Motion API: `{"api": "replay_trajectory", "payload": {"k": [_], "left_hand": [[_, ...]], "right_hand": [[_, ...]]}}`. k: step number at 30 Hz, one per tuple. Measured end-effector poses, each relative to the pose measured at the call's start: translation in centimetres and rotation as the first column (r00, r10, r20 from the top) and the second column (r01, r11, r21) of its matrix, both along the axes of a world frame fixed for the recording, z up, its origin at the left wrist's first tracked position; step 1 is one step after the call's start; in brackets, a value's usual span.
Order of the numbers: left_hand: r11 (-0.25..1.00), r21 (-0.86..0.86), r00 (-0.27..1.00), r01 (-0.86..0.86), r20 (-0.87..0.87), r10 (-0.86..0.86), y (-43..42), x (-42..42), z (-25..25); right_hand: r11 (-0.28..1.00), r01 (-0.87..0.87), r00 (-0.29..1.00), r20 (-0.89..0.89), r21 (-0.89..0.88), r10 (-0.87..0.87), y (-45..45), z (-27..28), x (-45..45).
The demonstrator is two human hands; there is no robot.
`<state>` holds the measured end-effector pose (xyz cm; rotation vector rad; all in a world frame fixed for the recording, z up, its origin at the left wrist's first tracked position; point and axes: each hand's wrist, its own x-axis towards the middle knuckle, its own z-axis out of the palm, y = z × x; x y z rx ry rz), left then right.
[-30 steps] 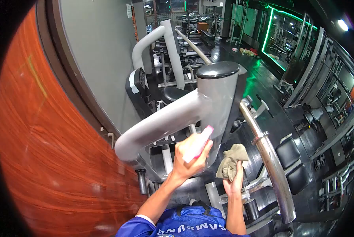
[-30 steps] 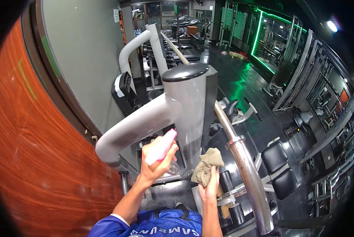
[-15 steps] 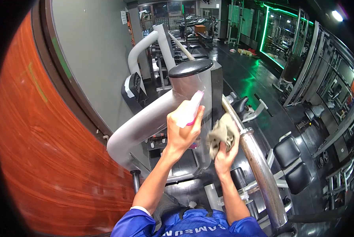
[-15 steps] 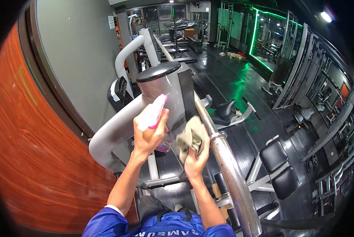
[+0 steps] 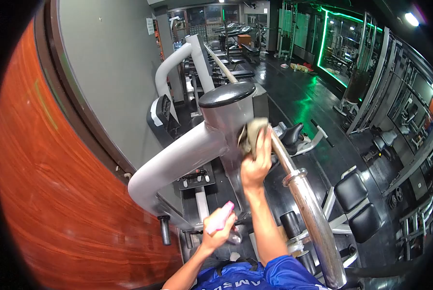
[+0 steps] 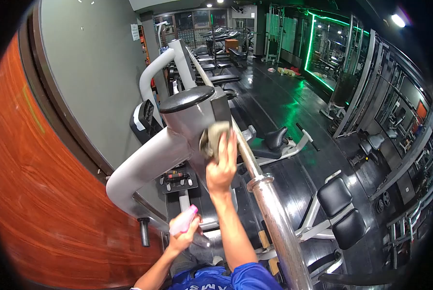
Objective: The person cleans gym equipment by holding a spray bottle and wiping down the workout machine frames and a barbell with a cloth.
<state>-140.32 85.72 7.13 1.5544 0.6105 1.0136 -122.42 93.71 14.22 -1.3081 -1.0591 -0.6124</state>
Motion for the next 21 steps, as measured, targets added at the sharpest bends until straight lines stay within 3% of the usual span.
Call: {"api": "replay_trajectory", "payload": {"k": [3, 6, 10, 13, 16, 18, 21], "left_hand": [[0.996, -0.084, 0.998, 0.030, -0.046, -0.034, -1.7, -0.7, -1.2], [0.991, -0.130, 0.999, 0.037, 0.018, -0.035, -3.2, -0.7, -1.3], [0.987, -0.152, 0.997, 0.050, 0.060, -0.041, -4.2, -1.1, -2.5], [0.992, -0.117, 0.998, 0.048, 0.054, -0.042, -3.9, -0.8, -2.5], [0.998, -0.061, 0.999, 0.033, 0.046, -0.030, -3.5, -0.8, -2.4], [0.999, -0.032, 0.998, 0.016, 0.068, -0.014, -3.2, -0.5, -2.0], [1.000, -0.011, 0.996, 0.006, 0.093, -0.005, -3.0, -0.2, -1.9]], "right_hand": [[0.994, -0.045, 0.987, -0.156, -0.099, 0.029, -1.0, -9.4, -0.9], [0.975, -0.108, 0.909, -0.416, -0.195, 0.018, -2.8, -17.1, -1.5], [0.959, -0.198, 0.853, -0.518, -0.205, 0.065, -4.5, -18.0, -1.6], [0.983, -0.145, 0.905, -0.417, -0.116, 0.084, -4.4, -13.4, -1.3], [0.980, -0.135, 0.950, -0.263, 0.146, 0.170, -3.0, -5.6, -0.7], [0.972, -0.094, 0.992, -0.061, 0.214, 0.109, -2.1, 0.7, -0.3], [0.986, -0.073, 0.997, 0.016, 0.147, 0.072, -0.8, 6.1, -1.0]]}}
